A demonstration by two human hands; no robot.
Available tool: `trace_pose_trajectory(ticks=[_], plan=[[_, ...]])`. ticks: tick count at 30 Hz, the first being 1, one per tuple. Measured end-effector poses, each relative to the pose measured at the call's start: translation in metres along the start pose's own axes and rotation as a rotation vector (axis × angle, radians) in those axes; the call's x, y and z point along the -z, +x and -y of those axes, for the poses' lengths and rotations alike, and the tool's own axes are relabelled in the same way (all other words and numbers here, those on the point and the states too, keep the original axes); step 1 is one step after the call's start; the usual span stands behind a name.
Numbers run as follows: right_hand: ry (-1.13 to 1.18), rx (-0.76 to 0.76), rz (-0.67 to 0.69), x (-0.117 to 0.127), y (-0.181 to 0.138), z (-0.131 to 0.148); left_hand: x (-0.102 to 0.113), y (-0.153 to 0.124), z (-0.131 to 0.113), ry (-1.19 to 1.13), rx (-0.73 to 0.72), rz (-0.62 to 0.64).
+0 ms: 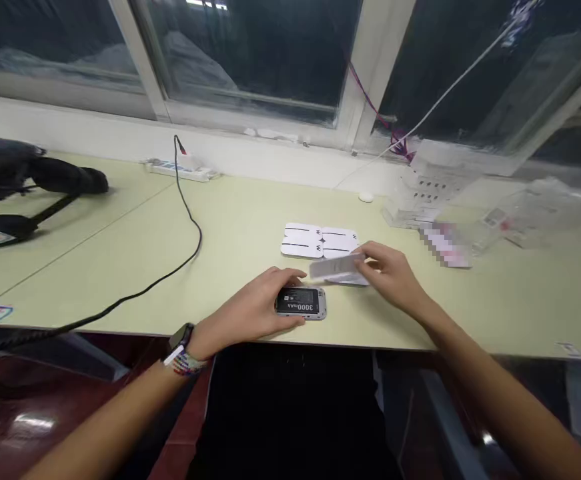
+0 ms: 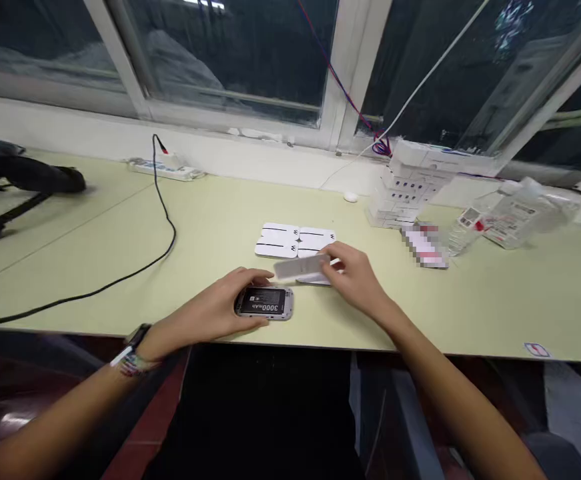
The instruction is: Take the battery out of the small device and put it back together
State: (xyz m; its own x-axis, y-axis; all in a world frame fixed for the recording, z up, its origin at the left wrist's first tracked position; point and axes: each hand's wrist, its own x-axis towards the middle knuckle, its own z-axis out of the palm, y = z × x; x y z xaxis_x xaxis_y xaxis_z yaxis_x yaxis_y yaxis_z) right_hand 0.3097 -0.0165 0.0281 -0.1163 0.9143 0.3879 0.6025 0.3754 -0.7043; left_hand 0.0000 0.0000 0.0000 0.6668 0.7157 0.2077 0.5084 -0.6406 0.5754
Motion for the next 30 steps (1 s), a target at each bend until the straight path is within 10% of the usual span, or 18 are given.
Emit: trace_pose_trajectory(ticks=[7,21,25,30], plan=[[0.073,-0.352,0.038,0.021,0.037,-0.044,0.002,0.001,-0.003,0.011,-0.005,-0.012],[-0.429,-0.327,0.016,0.010,0.033,-0.045,0.027,-0.008,0.009,0.005,0.100,0.058],[-0.484,-0.055,0.013,-0.007,0.028,-0.017,0.024,-0.007,0.010,-0.023,0.123,0.045],[-0.210,0.418,0.514,-0.050,0.026,0.029,0.024,-0.005,0.011,-0.009,0.101,0.028]])
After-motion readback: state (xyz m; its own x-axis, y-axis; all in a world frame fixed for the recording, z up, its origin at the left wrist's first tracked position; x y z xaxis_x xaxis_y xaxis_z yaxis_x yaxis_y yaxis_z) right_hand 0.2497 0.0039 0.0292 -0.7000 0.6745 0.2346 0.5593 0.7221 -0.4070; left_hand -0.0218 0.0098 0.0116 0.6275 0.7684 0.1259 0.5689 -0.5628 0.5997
